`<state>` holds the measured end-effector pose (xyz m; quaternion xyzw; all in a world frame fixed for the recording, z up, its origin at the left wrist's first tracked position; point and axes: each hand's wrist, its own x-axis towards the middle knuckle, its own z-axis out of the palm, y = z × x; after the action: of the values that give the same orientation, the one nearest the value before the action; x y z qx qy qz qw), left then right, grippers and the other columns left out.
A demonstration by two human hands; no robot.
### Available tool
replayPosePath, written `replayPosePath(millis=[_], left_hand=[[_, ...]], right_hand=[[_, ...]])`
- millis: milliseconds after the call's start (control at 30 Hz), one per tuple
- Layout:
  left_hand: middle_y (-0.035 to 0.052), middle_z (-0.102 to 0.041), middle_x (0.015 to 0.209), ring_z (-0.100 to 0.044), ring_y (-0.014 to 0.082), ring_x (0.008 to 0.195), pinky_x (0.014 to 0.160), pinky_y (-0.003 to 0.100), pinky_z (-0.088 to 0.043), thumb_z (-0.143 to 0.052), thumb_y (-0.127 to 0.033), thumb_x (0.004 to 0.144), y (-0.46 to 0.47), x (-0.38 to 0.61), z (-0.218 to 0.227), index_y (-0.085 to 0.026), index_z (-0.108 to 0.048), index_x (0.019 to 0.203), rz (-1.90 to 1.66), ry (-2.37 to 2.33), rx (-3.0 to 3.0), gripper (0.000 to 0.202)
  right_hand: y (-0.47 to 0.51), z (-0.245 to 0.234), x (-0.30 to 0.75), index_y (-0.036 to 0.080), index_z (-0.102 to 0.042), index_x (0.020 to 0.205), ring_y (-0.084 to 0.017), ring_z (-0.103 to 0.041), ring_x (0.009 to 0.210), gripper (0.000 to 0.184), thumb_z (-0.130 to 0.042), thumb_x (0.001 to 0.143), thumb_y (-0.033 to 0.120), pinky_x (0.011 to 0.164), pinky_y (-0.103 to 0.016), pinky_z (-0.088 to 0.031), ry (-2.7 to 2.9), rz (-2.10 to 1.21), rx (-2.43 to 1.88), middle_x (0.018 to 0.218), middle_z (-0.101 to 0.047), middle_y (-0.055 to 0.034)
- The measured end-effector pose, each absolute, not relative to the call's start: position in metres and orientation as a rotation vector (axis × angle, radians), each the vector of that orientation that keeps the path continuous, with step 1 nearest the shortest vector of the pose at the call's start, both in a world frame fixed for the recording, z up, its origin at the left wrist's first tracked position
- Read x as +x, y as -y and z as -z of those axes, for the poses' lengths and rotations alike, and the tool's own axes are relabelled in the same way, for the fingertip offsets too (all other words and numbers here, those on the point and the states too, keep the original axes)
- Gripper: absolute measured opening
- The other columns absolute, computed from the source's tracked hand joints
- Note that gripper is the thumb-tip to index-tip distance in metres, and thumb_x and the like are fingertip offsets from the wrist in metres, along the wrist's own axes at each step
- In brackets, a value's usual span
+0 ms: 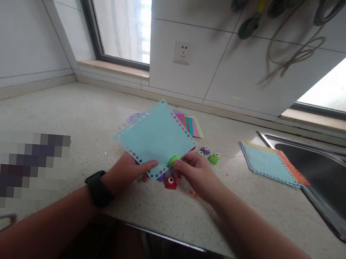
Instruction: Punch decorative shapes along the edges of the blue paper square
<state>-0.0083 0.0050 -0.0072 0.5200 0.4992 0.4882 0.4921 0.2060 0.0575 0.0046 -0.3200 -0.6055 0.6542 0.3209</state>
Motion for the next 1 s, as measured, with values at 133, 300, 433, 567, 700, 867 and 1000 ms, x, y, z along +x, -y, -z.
replayPosePath(millis=[133,300,433,567,700,867,1000], left_hand=[[-0.0059,-0.061,0.053,-0.054,0.0090,0.043,0.043,0.021,-0.047,-0.072,-0.029,0.083,-0.0045,-0.0080,0.0062,-0.017,-0.058,0.075,-1.183,-1.206,1.271,0.020],[-0.0070,-0.062,0.056,-0.053,0.0083,0.042,0.042,0.020,-0.046,-0.073,-0.028,0.082,-0.0033,-0.0085,0.0054,-0.017,-0.058,0.080,-1.190,-1.191,1.269,0.018],[-0.0060,-0.062,0.056,-0.054,0.0087,0.043,0.043,0.020,-0.046,-0.072,-0.029,0.083,-0.0025,-0.0091,0.0055,-0.017,-0.058,0.076,-1.167,-1.207,1.281,0.020],[-0.0060,-0.061,0.054,-0.054,0.0094,0.043,0.044,0.021,-0.047,-0.071,-0.029,0.083,-0.0028,-0.0086,0.0043,-0.018,-0.058,0.075,-1.167,-1.215,1.302,0.019],[-0.0058,-0.062,0.054,-0.054,0.0104,0.043,0.043,0.022,-0.046,-0.072,-0.031,0.083,-0.0035,-0.0096,0.0061,-0.018,-0.059,0.078,-1.164,-1.219,1.314,0.019],[-0.0054,-0.062,0.053,-0.055,0.0108,0.043,0.045,0.023,-0.046,-0.071,-0.032,0.083,-0.0030,-0.0109,0.0064,-0.018,-0.059,0.075,-1.139,-1.256,1.329,0.020],[-0.0061,-0.061,0.052,-0.055,0.0105,0.043,0.044,0.022,-0.046,-0.071,-0.031,0.082,-0.0028,-0.0094,0.0025,-0.018,-0.059,0.075,-1.140,-1.245,1.327,0.019]], right_hand=[[-0.0571,-0.0034,0.2058,0.015,-0.065,0.080,-0.014,-0.062,0.058,0.031,-0.075,0.084,0.044,0.057,-0.028,-0.044,1.613,-1.712,-0.856,0.066,-0.067,-0.0030],[-0.0571,-0.0023,0.2045,0.016,-0.064,0.079,-0.013,-0.061,0.056,0.031,-0.075,0.085,0.044,0.056,-0.027,-0.043,1.619,-1.725,-0.851,0.066,-0.067,-0.0024],[-0.0567,-0.0032,0.2039,0.015,-0.065,0.080,-0.013,-0.061,0.056,0.031,-0.075,0.084,0.045,0.055,-0.027,-0.043,1.632,-1.717,-0.859,0.067,-0.068,-0.0027],[-0.0550,-0.0059,0.2025,0.015,-0.063,0.077,-0.013,-0.062,0.056,0.033,-0.077,0.082,0.045,0.055,-0.027,-0.044,1.591,-1.735,-0.874,0.064,-0.067,-0.0020],[-0.0542,-0.0076,0.2008,0.015,-0.063,0.078,-0.013,-0.061,0.055,0.033,-0.077,0.081,0.044,0.055,-0.027,-0.045,1.565,-1.760,-0.878,0.064,-0.066,-0.0012],[-0.0545,-0.0085,0.2003,0.015,-0.063,0.078,-0.011,-0.060,0.055,0.032,-0.077,0.082,0.043,0.056,-0.026,-0.046,1.581,-1.754,-0.863,0.064,-0.066,-0.0011],[-0.0540,-0.0092,0.1998,0.014,-0.062,0.077,-0.011,-0.059,0.054,0.033,-0.077,0.081,0.043,0.055,-0.026,-0.045,1.582,-1.760,-0.868,0.062,-0.065,-0.0011]])
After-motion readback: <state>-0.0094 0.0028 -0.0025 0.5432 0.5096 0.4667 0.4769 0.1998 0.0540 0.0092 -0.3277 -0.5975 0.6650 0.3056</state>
